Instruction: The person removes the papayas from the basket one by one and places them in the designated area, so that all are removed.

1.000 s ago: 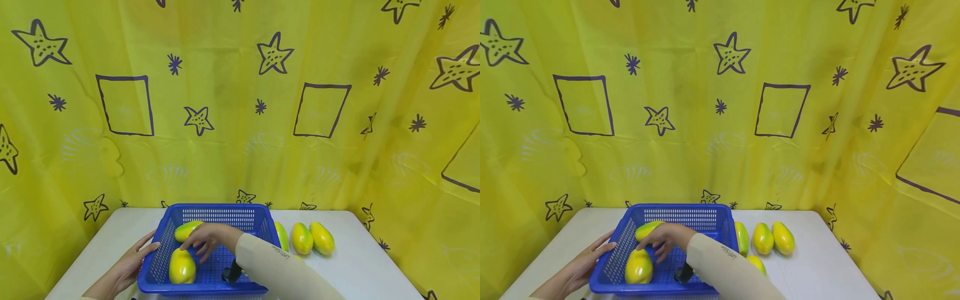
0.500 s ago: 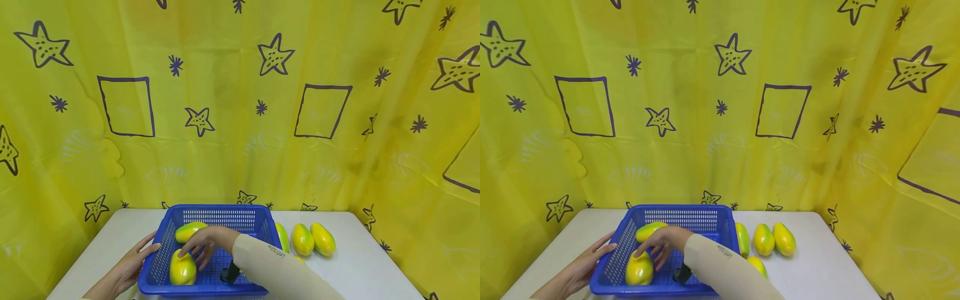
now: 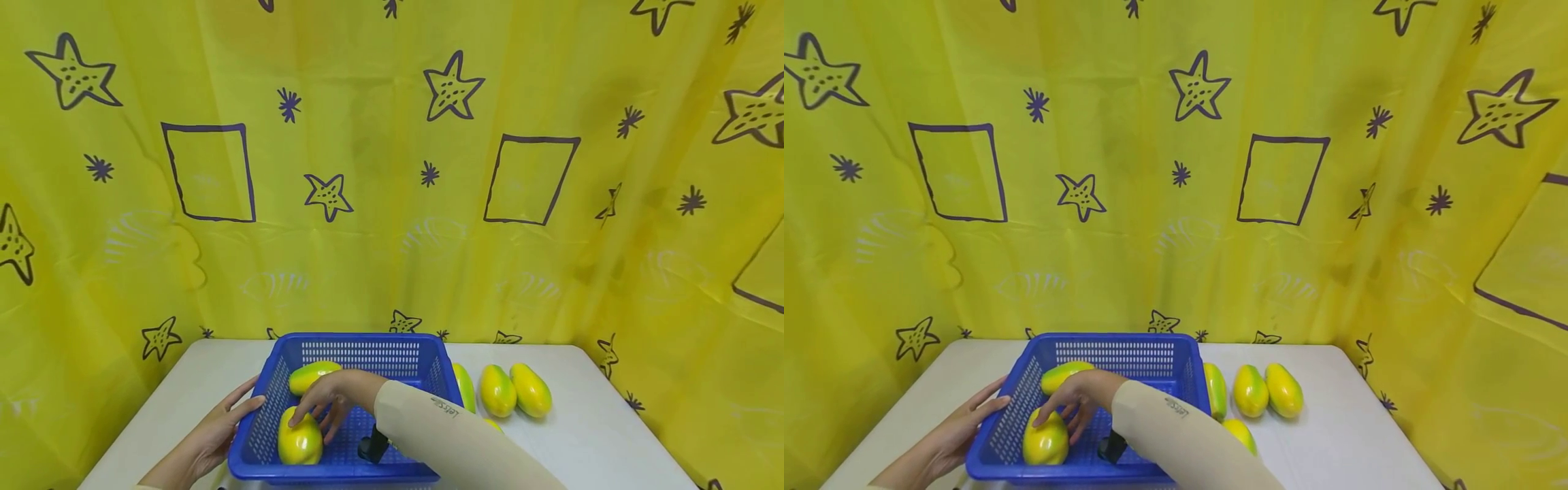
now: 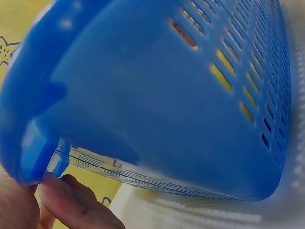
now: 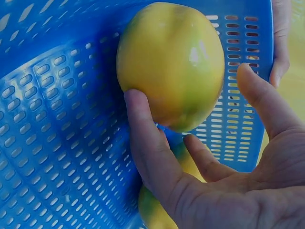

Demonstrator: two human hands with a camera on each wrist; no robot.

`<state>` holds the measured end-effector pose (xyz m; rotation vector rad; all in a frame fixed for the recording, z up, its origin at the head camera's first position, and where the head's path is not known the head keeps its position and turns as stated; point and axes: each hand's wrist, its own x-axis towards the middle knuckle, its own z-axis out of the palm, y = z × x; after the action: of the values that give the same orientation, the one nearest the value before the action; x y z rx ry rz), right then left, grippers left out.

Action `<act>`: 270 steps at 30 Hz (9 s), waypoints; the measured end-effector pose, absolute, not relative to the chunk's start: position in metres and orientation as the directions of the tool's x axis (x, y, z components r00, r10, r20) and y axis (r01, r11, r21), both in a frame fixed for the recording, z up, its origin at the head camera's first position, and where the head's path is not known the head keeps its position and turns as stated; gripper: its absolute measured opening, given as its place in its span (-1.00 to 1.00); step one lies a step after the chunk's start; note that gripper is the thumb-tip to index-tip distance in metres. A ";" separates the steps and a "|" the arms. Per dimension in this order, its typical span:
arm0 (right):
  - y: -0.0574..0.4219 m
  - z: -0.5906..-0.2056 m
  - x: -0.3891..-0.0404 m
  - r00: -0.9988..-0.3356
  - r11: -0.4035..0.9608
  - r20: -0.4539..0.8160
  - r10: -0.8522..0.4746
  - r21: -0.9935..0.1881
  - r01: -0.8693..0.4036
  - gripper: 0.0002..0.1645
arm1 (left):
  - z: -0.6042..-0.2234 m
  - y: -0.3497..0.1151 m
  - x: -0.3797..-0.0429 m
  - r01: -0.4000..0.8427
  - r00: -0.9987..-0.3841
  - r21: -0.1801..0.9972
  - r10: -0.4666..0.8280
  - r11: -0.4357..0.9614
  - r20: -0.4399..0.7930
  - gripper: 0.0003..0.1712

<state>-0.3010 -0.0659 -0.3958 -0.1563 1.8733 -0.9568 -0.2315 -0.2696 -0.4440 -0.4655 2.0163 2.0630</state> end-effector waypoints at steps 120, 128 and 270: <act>0.089 -0.377 -0.235 -0.677 -0.011 -0.326 -0.660 -0.897 0.443 -0.27 | -0.444 -0.271 -0.233 -0.392 -0.919 0.916 -0.008 -0.083 -0.394 0.04; 0.099 -0.383 -0.231 -0.682 -0.043 -0.319 -0.658 -0.889 0.457 -0.20 | -0.443 -0.270 -0.233 -0.391 -0.919 0.917 -0.016 -0.081 -0.393 0.04; 0.321 -0.442 -0.223 -0.798 0.265 -0.565 -0.211 -0.818 0.510 -0.07 | -0.448 -0.268 -0.233 -0.398 -0.914 0.910 -0.038 -0.112 -0.404 0.05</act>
<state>-0.2227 0.3212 -0.4419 0.2694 1.9520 -1.5854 -0.2332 -0.2683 -0.4477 -0.4859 1.9090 2.1192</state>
